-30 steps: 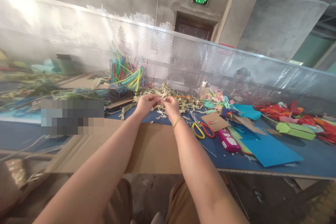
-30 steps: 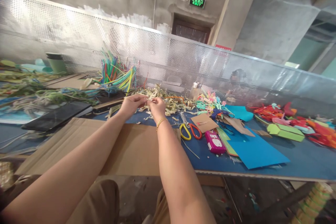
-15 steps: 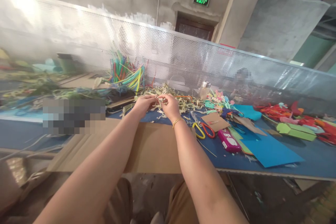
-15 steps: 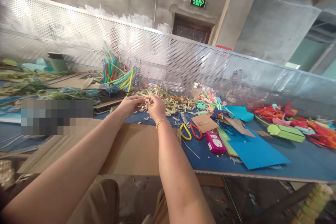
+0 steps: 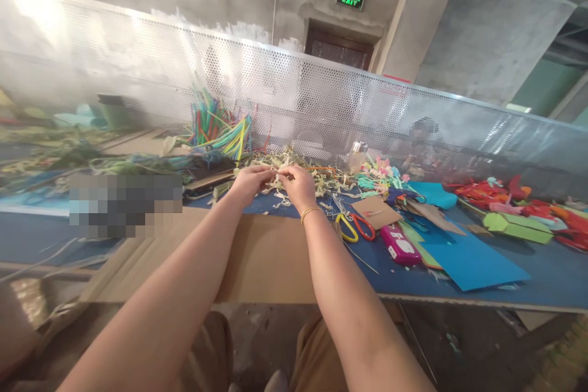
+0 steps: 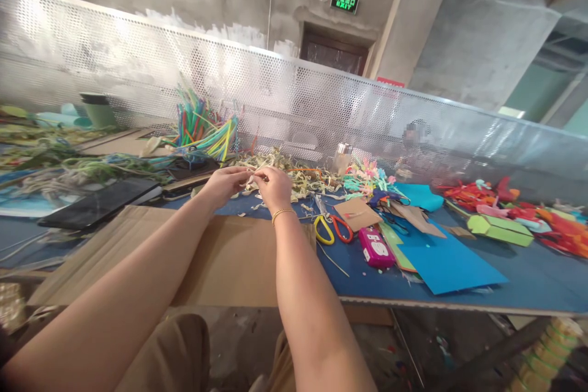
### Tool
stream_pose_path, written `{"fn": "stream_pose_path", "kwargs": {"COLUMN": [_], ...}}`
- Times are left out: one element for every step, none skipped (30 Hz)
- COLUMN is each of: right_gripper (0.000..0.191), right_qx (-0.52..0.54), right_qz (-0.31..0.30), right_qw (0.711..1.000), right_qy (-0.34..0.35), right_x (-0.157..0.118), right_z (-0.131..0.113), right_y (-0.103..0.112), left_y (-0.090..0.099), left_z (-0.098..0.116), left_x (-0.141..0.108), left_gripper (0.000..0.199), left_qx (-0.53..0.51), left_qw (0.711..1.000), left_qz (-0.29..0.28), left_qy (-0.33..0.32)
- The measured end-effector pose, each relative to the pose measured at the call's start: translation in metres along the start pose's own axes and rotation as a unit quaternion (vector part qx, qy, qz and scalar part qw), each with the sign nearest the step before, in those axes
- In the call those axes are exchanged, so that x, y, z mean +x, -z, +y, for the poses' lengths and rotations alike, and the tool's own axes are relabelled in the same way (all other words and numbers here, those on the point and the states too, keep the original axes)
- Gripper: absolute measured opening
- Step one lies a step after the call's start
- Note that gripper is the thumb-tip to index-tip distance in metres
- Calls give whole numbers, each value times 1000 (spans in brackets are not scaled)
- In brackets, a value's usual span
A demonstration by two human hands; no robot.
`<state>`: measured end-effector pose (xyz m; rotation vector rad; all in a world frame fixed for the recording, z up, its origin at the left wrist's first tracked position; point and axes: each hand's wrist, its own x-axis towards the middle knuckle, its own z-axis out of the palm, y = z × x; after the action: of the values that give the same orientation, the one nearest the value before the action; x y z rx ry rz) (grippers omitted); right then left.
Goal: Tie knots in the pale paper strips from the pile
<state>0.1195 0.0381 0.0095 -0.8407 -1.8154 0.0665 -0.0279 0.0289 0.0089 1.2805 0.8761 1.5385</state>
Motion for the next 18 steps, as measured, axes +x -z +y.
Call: {"fn": "stream_pose_path", "kwargs": {"right_gripper": [11,14,17,18,19,19,19,18,18,17,17,17,17,18,19,20,21,22], "right_qx": [6,15,30,50,74,100,125,144,158,169,181,196,216,241,270,298,324,347], "right_qz": [3,4,5,5,6,9,12,17,21,24,26,27,26,25,23,20,16,12], "right_qw": [1000,999,998,996,992,987,981,974,969,964,960,954,946,937,924,911,896,882], "right_qy": [-12,-28,-50,-75,-101,-127,-151,-172,-189,-203,-214,-226,-239,-253,-269,-286,-302,-318], "right_x": [0,0,0,0,0,0,0,0,0,0,0,0,0,0,0,0,0,0], "right_z": [0,1,2,4,6,9,11,13,14,15,15,14,13,11,9,7,5,3], "right_y": [-1,-2,-4,-5,-7,-10,-12,-14,-15,-17,-17,-18,-18,-18,-18,-18,-18,-18], "left_y": [0,0,-1,-1,-2,-3,-4,-5,-5,-6,-6,-6,-6,-6,-6,-5,-4,-4], "left_z": [0,-1,-1,-2,-3,-3,-4,-4,-4,-5,-5,-5,-5,-5,-5,-5,-4,-4], "left_x": [0,1,1,2,2,2,3,3,2,2,2,2,1,1,1,1,1,1], "left_gripper": [25,26,28,30,32,34,35,37,38,39,40,40,40,40,39,39,39,38], "left_qx": [7,15,25,38,51,64,75,83,88,90,89,83,74,61,44,27,9,-8], "left_qw": [1000,1000,999,999,998,996,995,994,993,993,994,994,995,996,997,998,999,999], "left_qz": [0,3,6,8,10,11,7,1,-6,-11,-14,-15,-15,-15,-17,-19,-23,-28], "left_qy": [-6,-13,-22,-34,-47,-59,-68,-72,-72,-69,-67,-64,-62,-59,-55,-51,-47,-41]}}
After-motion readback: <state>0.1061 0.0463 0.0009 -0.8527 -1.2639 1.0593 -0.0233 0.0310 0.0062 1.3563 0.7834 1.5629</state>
